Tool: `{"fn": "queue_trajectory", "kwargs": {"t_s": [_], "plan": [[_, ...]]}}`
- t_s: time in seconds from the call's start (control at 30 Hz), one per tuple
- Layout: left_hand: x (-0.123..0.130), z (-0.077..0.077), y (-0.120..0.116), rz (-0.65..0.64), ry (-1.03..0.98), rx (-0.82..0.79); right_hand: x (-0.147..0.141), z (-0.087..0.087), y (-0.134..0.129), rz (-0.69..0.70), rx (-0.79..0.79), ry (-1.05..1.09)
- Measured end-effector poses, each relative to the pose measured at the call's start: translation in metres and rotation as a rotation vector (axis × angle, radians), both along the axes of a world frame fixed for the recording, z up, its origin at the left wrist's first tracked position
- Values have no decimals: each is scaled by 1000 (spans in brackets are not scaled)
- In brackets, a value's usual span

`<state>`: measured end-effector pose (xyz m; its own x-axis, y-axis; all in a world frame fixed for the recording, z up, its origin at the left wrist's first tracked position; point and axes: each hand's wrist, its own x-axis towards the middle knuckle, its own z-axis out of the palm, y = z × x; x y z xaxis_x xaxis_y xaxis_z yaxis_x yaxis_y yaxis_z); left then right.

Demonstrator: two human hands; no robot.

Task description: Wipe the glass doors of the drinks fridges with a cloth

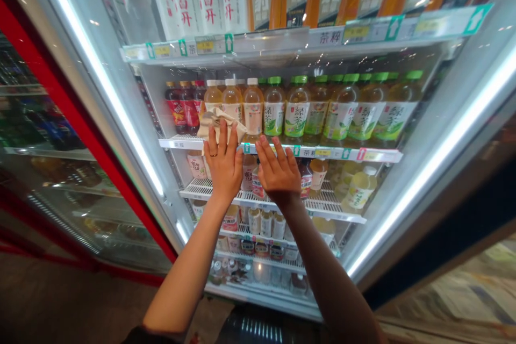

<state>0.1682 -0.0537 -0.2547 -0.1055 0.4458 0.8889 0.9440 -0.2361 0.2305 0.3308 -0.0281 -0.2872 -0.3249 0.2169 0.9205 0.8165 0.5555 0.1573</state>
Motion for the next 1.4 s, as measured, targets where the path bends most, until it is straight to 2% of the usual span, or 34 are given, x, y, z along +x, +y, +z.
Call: {"fn": "queue_trajectory", "kwargs": {"t_s": [0.1,0.17,0.27,0.4,0.53,0.67,0.73,0.8,0.9,0.97,1.03,1.23,1.3,1.4], "plan": [[-5,11,1,-5,17,13,0,1,0,-22,5,-5],[-11,12,2,5,-14,15,3,1,-1,-18,5,-28],[-14,1,3,19,-73,13,15,0,-3,44,53,-79],[-2,-10,3,6,-88,0,38,0,-5,68,70,-153],[7,3,3,-15,-26,-5,54,4,-3,5,33,-133],[2,16,3,-12,-22,31,56,8,0,18,18,-151],[-1,11,4,-9,-51,30,55,7,0,21,2,-163],[2,0,5,-7,-79,18,54,7,0,14,4,-167],[12,-18,6,1,-86,7,54,6,0,2,23,-176],[20,-22,6,4,-73,11,54,7,-1,1,47,-175],[26,-18,6,-9,-48,13,54,7,-1,6,56,-169],[19,12,8,-33,-7,47,53,6,-1,36,28,-130],[16,13,8,-25,-22,58,54,5,-1,12,28,-121],[20,0,7,-9,-58,54,54,4,0,-17,31,-108]]}}
